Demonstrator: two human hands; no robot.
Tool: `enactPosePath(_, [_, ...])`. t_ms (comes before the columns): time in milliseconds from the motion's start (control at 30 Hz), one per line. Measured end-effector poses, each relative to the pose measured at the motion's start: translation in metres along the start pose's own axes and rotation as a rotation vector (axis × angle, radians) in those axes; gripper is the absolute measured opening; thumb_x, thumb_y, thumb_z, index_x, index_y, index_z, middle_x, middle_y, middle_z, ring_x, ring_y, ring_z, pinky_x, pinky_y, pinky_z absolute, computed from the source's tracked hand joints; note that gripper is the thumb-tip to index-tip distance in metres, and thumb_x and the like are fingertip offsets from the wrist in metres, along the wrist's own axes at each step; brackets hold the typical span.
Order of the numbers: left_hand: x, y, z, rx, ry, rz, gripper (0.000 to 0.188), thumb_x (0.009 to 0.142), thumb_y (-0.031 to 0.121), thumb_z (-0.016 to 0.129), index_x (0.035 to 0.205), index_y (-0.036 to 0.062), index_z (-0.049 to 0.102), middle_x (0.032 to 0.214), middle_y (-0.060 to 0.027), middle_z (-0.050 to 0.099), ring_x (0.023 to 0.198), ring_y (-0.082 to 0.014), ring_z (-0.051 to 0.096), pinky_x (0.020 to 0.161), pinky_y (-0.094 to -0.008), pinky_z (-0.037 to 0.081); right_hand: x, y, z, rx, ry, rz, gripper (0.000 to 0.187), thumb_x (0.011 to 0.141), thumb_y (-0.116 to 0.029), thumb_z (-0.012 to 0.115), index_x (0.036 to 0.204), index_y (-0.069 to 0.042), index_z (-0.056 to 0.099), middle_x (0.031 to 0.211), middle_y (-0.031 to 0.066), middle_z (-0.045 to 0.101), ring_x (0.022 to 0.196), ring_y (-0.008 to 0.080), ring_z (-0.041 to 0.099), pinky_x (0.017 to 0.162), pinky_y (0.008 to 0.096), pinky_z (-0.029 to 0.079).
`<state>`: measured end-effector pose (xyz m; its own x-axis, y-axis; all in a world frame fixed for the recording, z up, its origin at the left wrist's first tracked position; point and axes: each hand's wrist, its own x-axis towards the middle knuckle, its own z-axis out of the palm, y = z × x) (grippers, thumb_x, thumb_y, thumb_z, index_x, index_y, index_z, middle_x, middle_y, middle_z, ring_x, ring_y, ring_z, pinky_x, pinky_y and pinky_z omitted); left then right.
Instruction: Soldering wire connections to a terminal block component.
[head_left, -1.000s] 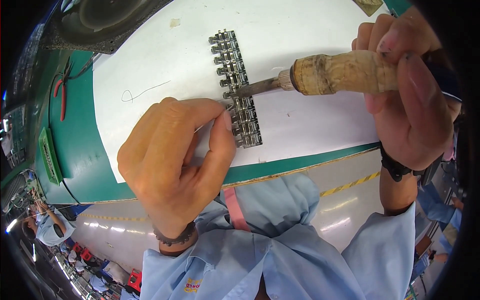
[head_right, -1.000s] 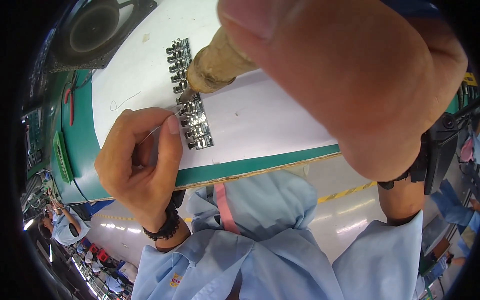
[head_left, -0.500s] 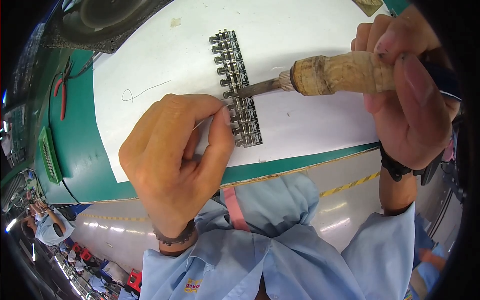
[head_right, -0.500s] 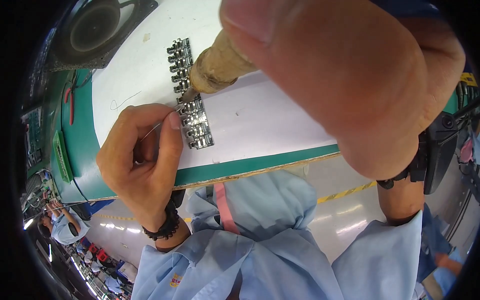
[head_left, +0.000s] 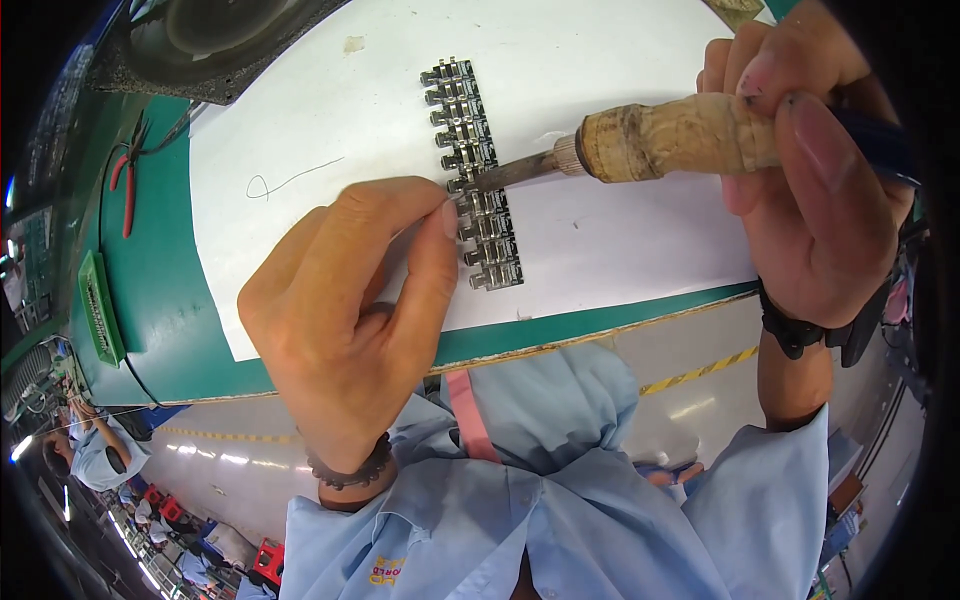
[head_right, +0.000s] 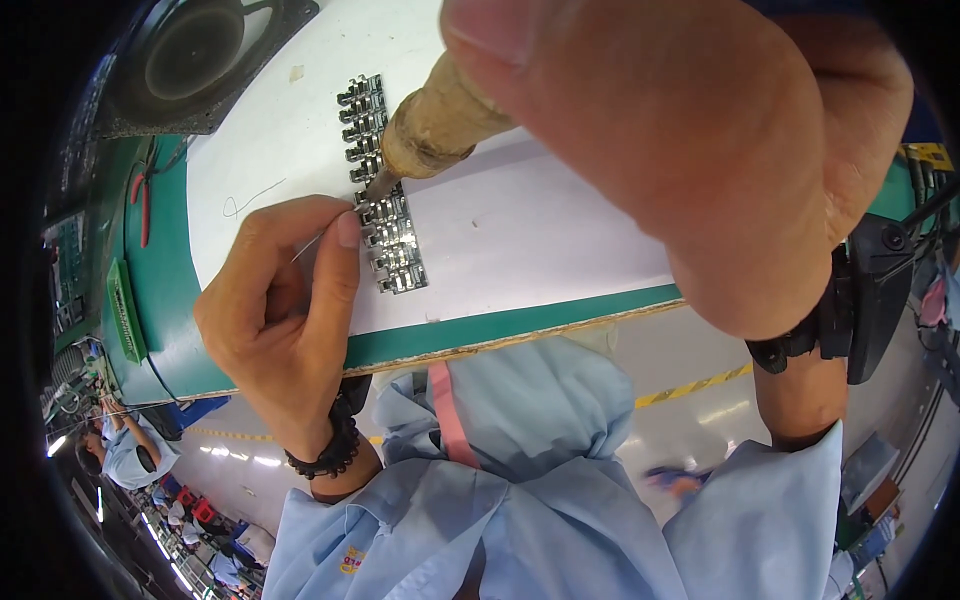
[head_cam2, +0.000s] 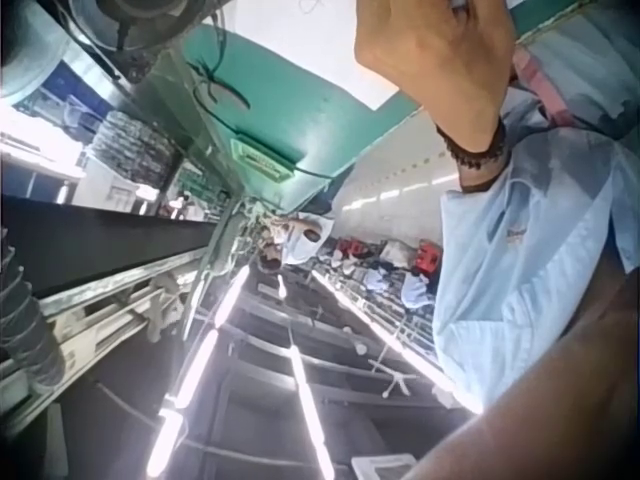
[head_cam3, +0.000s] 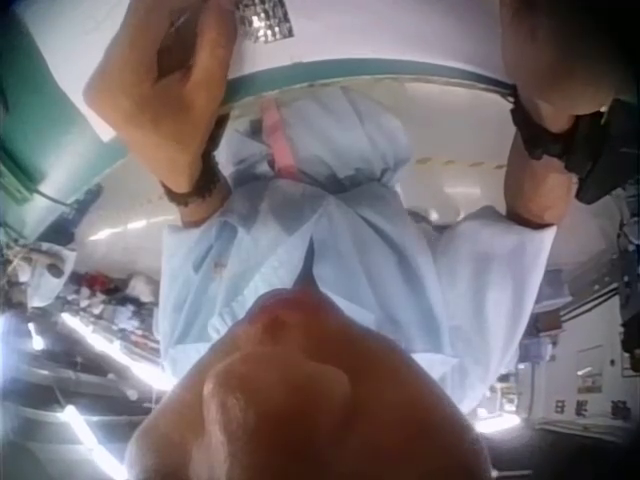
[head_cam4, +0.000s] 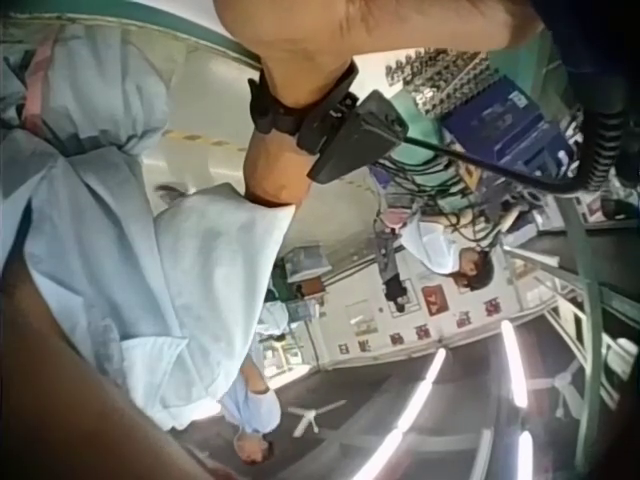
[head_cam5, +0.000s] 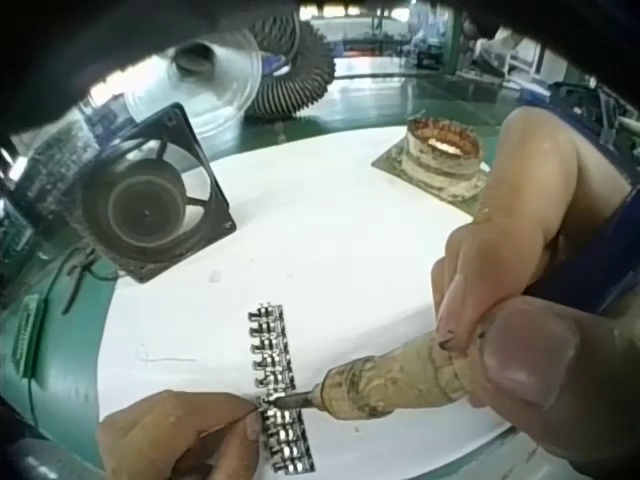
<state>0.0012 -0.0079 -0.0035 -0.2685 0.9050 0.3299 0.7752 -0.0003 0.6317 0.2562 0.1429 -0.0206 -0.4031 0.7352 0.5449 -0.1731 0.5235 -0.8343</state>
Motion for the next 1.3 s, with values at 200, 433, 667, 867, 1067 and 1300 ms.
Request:
enactPosePath(200, [-0.010, 0.000, -0.010, -0.111, 0.008, -0.202, 0.009, 0.087, -0.004, 0.067, 0.095, -0.0011, 0.062, 0.071, 0.0044, 0.049, 0.059, 0.0006, 0.036, 0.052, -0.0171, 0.020, 0.001, 0.005, -0.007, 0.007, 0.005, -0.006, 0.020, 0.096, -0.014, 0.042, 0.100, 0.001, 0.053, 0.086, 0.0112, 0.051, 0.057, 0.0131, 0.048, 0.061, 0.0302, 0.042])
enactPosePath(433, [-0.024, 0.001, -0.010, -0.112, 0.222, -0.080, 0.015, 0.080, -0.002, 0.074, 0.085, 0.0007, 0.061, 0.069, 0.0005, 0.047, 0.054, -0.0044, 0.029, 0.049, -0.0218, 0.020, -0.007, 0.006, -0.019, 0.015, 0.016, 0.002, 0.020, 0.096, -0.014, 0.042, 0.099, 0.002, 0.053, 0.087, 0.0120, 0.051, 0.056, 0.0133, 0.049, 0.061, 0.0300, 0.042])
enactPosePath(667, [-0.027, 0.010, -0.007, -0.211, 0.293, -0.308, 0.014, 0.079, -0.002, 0.074, 0.083, 0.0009, 0.061, 0.065, 0.0022, 0.041, 0.054, -0.0047, 0.028, 0.050, -0.0225, 0.018, 0.000, 0.002, -0.004, 0.005, 0.019, -0.004, 0.020, 0.096, -0.013, 0.042, 0.099, 0.003, 0.054, 0.088, 0.0128, 0.051, 0.056, 0.0134, 0.049, 0.060, 0.0299, 0.043])
enactPosePath(867, [-0.021, -0.002, -0.002, -0.193, 0.203, -0.098, 0.014, 0.078, -0.004, 0.074, 0.081, 0.0011, 0.060, 0.066, 0.0018, 0.042, 0.054, -0.0050, 0.027, 0.050, -0.0237, 0.017, -0.009, -0.030, 0.050, 0.007, -0.006, -0.003, 0.020, 0.095, -0.013, 0.042, 0.098, 0.004, 0.054, 0.089, 0.0135, 0.051, 0.055, 0.0135, 0.050, 0.060, 0.0298, 0.044])
enactPosePath(1067, [-0.022, -0.001, -0.001, -0.198, 0.166, -0.111, 0.012, 0.084, -0.006, 0.070, 0.085, -0.0009, 0.058, 0.071, 0.0047, 0.041, 0.060, -0.0031, 0.026, 0.057, -0.0209, 0.019, -0.010, -0.036, 0.081, 0.003, 0.007, 0.011, 0.020, 0.095, -0.012, 0.042, 0.097, 0.004, 0.054, 0.090, 0.0142, 0.051, 0.055, 0.0137, 0.050, 0.059, 0.0297, 0.044])
enactPosePath(1300, [-0.021, -0.004, 0.004, -0.158, 0.233, -0.006, 0.014, 0.075, -0.008, 0.074, 0.082, -0.0006, 0.064, 0.068, -0.0015, 0.052, 0.052, -0.0056, 0.031, 0.048, -0.0243, 0.020, -0.015, -0.038, 0.087, 0.009, 0.018, 0.024, 0.021, 0.095, -0.012, 0.043, 0.096, 0.005, 0.054, 0.092, 0.0150, 0.052, 0.054, 0.0138, 0.051, 0.059, 0.0296, 0.045])
